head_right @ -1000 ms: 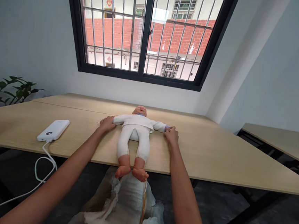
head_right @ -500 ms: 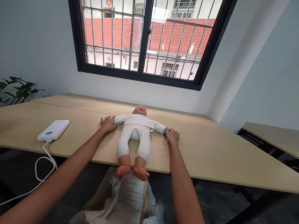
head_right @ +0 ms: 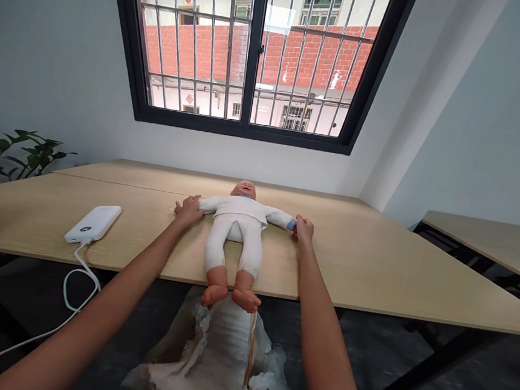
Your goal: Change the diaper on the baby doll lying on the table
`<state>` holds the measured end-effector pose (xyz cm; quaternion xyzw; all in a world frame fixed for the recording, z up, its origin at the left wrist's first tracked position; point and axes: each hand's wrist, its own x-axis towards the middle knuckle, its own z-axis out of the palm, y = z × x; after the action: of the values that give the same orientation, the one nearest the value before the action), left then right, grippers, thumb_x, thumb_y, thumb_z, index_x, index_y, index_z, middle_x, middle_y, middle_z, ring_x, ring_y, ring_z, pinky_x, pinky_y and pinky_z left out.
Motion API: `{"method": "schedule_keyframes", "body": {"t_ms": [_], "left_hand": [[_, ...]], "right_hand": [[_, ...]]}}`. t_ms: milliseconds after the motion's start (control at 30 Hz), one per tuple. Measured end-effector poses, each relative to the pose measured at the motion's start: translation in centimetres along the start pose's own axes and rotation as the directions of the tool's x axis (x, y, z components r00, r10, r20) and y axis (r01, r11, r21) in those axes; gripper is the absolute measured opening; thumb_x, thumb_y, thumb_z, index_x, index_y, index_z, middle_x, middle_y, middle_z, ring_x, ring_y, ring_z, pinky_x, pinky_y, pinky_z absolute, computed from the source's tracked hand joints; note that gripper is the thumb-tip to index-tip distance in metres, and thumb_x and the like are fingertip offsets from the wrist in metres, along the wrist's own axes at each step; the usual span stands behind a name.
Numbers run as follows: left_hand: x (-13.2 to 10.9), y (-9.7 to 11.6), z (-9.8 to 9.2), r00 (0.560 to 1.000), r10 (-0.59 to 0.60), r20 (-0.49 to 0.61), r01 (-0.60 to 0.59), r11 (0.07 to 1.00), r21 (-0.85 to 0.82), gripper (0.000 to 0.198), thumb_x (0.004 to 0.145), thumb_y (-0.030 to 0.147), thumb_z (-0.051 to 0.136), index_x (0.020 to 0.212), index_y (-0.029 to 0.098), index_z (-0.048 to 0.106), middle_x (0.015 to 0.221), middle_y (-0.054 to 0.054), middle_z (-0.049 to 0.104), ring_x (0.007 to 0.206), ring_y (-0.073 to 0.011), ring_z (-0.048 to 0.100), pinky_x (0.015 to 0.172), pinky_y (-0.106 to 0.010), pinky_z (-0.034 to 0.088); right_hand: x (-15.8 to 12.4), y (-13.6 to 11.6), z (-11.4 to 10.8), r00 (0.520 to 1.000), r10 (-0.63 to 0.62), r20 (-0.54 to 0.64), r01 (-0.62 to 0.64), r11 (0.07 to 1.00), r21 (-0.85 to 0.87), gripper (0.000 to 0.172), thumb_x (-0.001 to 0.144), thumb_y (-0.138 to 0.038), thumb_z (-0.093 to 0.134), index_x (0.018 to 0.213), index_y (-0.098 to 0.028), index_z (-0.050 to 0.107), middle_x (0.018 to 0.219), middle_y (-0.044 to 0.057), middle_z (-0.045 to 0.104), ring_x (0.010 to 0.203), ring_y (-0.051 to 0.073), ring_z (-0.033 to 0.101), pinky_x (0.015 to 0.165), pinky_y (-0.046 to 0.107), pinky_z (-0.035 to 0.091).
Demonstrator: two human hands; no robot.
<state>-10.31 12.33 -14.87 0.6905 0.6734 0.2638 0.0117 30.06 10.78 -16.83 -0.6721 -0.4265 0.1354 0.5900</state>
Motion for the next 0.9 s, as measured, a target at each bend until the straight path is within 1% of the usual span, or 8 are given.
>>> {"method": "schedule_keyframes", "body": {"t_ms": [233, 467, 633, 700, 733, 767, 833, 900], "left_hand": [[0.2, 0.1, 0.0, 1.0, 0.0, -0.031, -0.001, 0.999, -0.044, 0.056, 0.083, 0.018, 0.046, 0.139, 0.016, 0.045, 0.139, -0.019, 0.051, 0.135, -0.0349, 0.039, 0.112, -0.063, 0.016], [-0.1, 0.4, -0.6, 0.995, -0.006, -0.097, -0.003, 0.996, -0.09, 0.049, 0.083, 0.016, 0.045, 0.131, 0.014, 0.051, 0.133, -0.019, 0.055, 0.131, -0.0352, 0.043, 0.111, -0.06, 0.022], [-0.7, 2.3, -2.6, 0.983, 0.016, -0.182, -0.04, 0.991, -0.127, 0.038, 0.087, 0.018, 0.044, 0.123, 0.015, 0.054, 0.129, -0.015, 0.057, 0.126, -0.0308, 0.048, 0.107, -0.046, 0.034], [-2.8, 3.5, -3.9, 0.97, 0.073, -0.234, -0.114, 0.979, -0.168, 0.032, 0.09, 0.019, 0.043, 0.12, 0.018, 0.053, 0.129, -0.012, 0.057, 0.125, -0.0262, 0.049, 0.106, -0.039, 0.037], [-4.5, 3.9, -4.5, 0.941, 0.138, -0.309, -0.219, 0.945, -0.245, 0.028, 0.09, 0.019, 0.044, 0.115, 0.017, 0.054, 0.124, -0.011, 0.059, 0.121, -0.0252, 0.051, 0.104, -0.037, 0.039], [-6.8, 4.3, -5.0, 0.907, 0.201, -0.371, -0.327, 0.891, -0.316, 0.022, 0.09, 0.02, 0.045, 0.11, 0.017, 0.055, 0.116, -0.011, 0.061, 0.116, -0.024, 0.054, 0.103, -0.036, 0.041], [-12.3, 4.6, -5.8, 0.86, 0.301, -0.413, -0.473, 0.775, -0.42, 0.017, 0.094, 0.026, 0.045, 0.103, 0.019, 0.056, 0.104, -0.008, 0.064, 0.106, -0.0224, 0.059, 0.099, -0.036, 0.045], [-18.2, 4.3, -6.0, 0.851, 0.379, -0.364, -0.521, 0.697, -0.492, 0.016, 0.096, 0.03, 0.046, 0.103, 0.022, 0.058, 0.098, -0.006, 0.064, 0.099, -0.0216, 0.062, 0.092, -0.035, 0.05]], "right_hand": [[0.3, -0.8, -0.7, 0.978, 0.113, -0.176, -0.105, 0.993, 0.051, 0.048, 0.085, -0.058, 0.034, 0.075, -0.02, 0.061, 0.072, 0.01, 0.068, 0.074, 0.023, 0.064, 0.063, 0.029, 0.049], [-0.6, -1.8, -1.4, 0.944, 0.197, -0.263, -0.191, 0.98, 0.047, 0.044, 0.09, -0.04, 0.026, 0.077, -0.018, 0.062, 0.081, 0.014, 0.068, 0.081, 0.026, 0.063, 0.067, 0.034, 0.048], [-2.7, -5.5, -2.1, 0.935, 0.071, -0.347, -0.071, 0.997, 0.013, 0.03, 0.092, -0.033, 0.033, 0.082, -0.018, 0.058, 0.1, 0.017, 0.065, 0.103, 0.027, 0.06, 0.09, 0.036, 0.045], [-5.0, -7.1, -3.0, 0.929, -0.054, -0.366, 0.057, 0.998, -0.004, 0.024, 0.093, -0.035, 0.038, 0.092, -0.018, 0.056, 0.113, 0.014, 0.061, 0.108, 0.022, 0.057, 0.096, 0.033, 0.043], [-6.7, -7.8, -3.6, 0.922, -0.147, -0.357, 0.153, 0.988, -0.012, 0.022, 0.093, -0.036, 0.042, 0.095, -0.019, 0.055, 0.114, 0.011, 0.06, 0.107, 0.02, 0.057, 0.096, 0.031, 0.043], [-8.7, -8.2, -4.5, 0.889, -0.31, -0.337, 0.329, 0.944, -0.003, 0.022, 0.093, -0.038, 0.046, 0.096, -0.018, 0.055, 0.11, 0.01, 0.059, 0.102, 0.02, 0.057, 0.094, 0.033, 0.044], [-13.4, -8.5, -6.7, 0.818, -0.539, -0.201, 0.556, 0.83, 0.037, 0.022, 0.093, -0.041, 0.051, 0.097, -0.02, 0.055, 0.098, 0.006, 0.06, 0.092, 0.019, 0.058, 0.087, 0.034, 0.047], [-18.3, -8.3, -9.0, 0.773, -0.635, 0.014, 0.634, 0.773, 0.025, 0.016, 0.093, -0.037, 0.054, 0.094, -0.022, 0.057, 0.089, 0.004, 0.06, 0.085, 0.019, 0.058, 0.082, 0.033, 0.048]]}}
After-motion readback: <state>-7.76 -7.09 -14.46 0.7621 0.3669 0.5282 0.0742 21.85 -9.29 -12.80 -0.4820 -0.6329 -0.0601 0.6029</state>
